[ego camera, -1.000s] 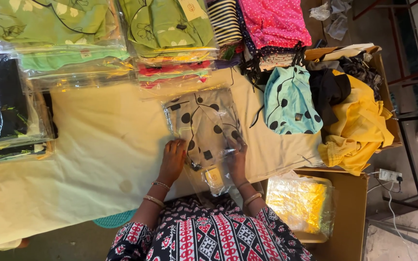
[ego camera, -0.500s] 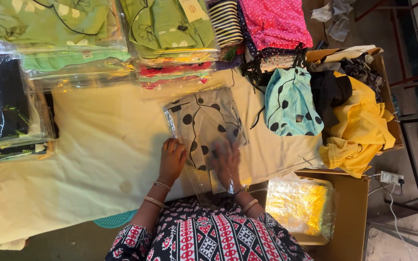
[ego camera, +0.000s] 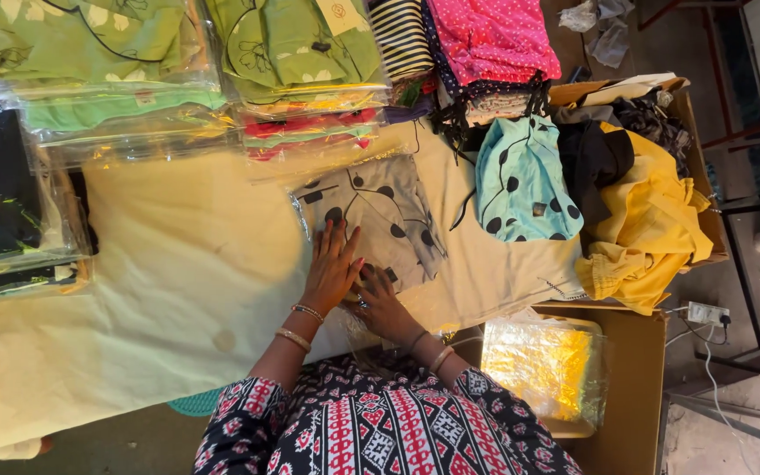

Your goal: The person places various folded garments into clear plastic bags on a table. They handle items with different patterns, including green, grey, and blue designs, folding them neatly before sealing the bags. The person also packs a brown folded item and a pink polka-dotted garment.

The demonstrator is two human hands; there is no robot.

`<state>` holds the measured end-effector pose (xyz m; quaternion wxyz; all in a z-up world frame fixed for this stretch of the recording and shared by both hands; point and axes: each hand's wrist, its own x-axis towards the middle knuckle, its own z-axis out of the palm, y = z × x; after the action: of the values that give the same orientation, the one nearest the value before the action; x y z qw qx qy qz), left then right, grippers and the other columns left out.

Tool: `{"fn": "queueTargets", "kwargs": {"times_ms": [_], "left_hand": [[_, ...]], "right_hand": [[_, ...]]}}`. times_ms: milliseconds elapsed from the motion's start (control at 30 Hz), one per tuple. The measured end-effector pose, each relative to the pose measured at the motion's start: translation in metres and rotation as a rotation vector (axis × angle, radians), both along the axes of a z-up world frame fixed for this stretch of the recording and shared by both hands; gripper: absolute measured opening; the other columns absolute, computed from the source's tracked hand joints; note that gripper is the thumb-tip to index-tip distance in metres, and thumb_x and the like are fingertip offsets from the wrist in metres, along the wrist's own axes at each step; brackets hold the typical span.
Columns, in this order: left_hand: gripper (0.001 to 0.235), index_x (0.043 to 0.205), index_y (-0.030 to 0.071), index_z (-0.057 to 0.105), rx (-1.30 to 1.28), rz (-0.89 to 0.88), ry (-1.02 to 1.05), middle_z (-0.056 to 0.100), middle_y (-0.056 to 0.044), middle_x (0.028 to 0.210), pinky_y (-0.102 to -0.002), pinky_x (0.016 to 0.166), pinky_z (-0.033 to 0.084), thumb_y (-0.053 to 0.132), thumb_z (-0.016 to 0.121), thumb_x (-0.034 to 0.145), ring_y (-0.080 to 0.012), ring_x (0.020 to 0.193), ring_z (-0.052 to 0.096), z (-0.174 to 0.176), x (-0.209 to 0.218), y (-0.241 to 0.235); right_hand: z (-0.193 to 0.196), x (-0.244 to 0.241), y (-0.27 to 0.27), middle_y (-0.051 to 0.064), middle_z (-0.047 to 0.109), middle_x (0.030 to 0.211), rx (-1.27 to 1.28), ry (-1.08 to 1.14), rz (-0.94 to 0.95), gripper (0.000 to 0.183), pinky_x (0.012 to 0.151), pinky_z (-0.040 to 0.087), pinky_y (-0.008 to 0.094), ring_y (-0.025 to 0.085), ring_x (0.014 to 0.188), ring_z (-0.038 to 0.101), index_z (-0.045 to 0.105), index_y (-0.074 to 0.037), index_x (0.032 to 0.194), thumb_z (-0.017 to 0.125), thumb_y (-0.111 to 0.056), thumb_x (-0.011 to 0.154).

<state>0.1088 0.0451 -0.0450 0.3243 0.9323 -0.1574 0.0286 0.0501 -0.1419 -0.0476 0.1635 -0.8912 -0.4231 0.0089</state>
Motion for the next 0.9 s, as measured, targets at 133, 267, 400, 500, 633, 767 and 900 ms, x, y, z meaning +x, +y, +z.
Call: {"fn": "queueTargets", "kwargs": {"times_ms": [133, 267, 400, 500, 633, 767, 900], "left_hand": [[0.072, 0.159, 0.01, 0.036, 0.121, -0.078, -0.052, 0.027, -0.024, 0.165, -0.06, 0.124, 0.011, 0.041, 0.053, 0.097, -0.0464, 0.153, 0.018, -0.022, -0.009, 0.009], [0.079, 0.158, 0.003, 0.031, 0.142, -0.039, -0.025, 0.025, -0.026, 0.164, -0.06, 0.124, 0.009, 0.047, 0.052, 0.096, -0.047, 0.153, 0.017, -0.026, -0.023, 0.015], [0.082, 0.157, -0.002, 0.029, 0.13, -0.044, -0.004, 0.025, -0.025, 0.164, -0.059, 0.124, 0.011, 0.052, 0.05, 0.098, -0.0449, 0.153, 0.018, -0.025, -0.035, 0.019], [0.079, 0.157, -0.001, 0.03, 0.163, -0.05, 0.017, 0.026, -0.024, 0.164, -0.057, 0.125, 0.012, 0.05, 0.048, 0.1, -0.0427, 0.153, 0.019, -0.03, -0.042, 0.022], [0.077, 0.159, 0.001, 0.031, 0.168, -0.022, 0.038, 0.027, -0.023, 0.166, -0.056, 0.126, 0.012, 0.047, 0.049, 0.1, -0.043, 0.156, 0.019, -0.031, -0.055, 0.017], [0.075, 0.147, 0.004, 0.042, 0.118, -0.353, 0.024, 0.032, -0.022, 0.161, -0.061, 0.121, 0.011, 0.054, 0.057, 0.094, -0.0477, 0.147, 0.025, 0.005, -0.081, 0.002], [0.067, 0.138, 0.007, 0.055, -0.126, -0.578, -0.175, 0.046, -0.023, 0.143, -0.065, 0.113, 0.015, 0.051, 0.061, 0.087, -0.0471, 0.134, 0.035, 0.013, -0.112, -0.023]], "right_hand": [[-0.013, -0.027, -0.039, 0.013, 0.048, 0.154, 0.184, 0.052, -0.014, 0.042, 0.123, 0.03, 0.06, 0.04, 0.149, 0.038, 0.07, -0.02, 0.126, 0.07, -0.023, 0.085], [0.017, -0.053, -0.046, 0.018, 0.051, 0.141, 0.337, 0.186, -0.416, 0.059, 0.11, 0.04, 0.052, 0.041, 0.129, 0.048, 0.057, -0.002, 0.133, 0.079, -0.022, 0.082], [-0.014, -0.064, -0.052, 0.018, 0.059, 0.118, 0.287, 0.425, -0.638, 0.061, 0.102, 0.045, 0.044, 0.038, 0.114, 0.055, 0.056, -0.004, 0.136, 0.08, -0.013, 0.081], [-0.042, -0.068, -0.063, 0.014, 0.062, 0.113, 0.312, 0.502, -0.638, 0.042, 0.103, 0.049, 0.04, 0.033, 0.115, 0.059, 0.062, -0.01, 0.128, 0.073, -0.008, 0.087], [-0.021, -0.064, -0.075, 0.013, 0.06, 0.127, 0.327, 0.381, -0.44, 0.037, 0.107, 0.05, 0.039, 0.032, 0.123, 0.058, 0.065, -0.012, 0.122, 0.067, -0.002, 0.086], [0.028, -0.051, -0.076, 0.012, 0.057, 0.143, 0.134, 0.306, -0.14, 0.051, 0.112, 0.043, 0.044, 0.036, 0.135, 0.049, 0.067, -0.01, 0.13, 0.066, -0.002, 0.079], [-0.003, -0.058, -0.096, 0.015, 0.053, 0.148, 0.19, 0.354, -0.033, 0.045, 0.113, 0.038, 0.048, 0.041, 0.14, 0.042, 0.065, -0.007, 0.124, 0.071, -0.01, 0.079]]}}
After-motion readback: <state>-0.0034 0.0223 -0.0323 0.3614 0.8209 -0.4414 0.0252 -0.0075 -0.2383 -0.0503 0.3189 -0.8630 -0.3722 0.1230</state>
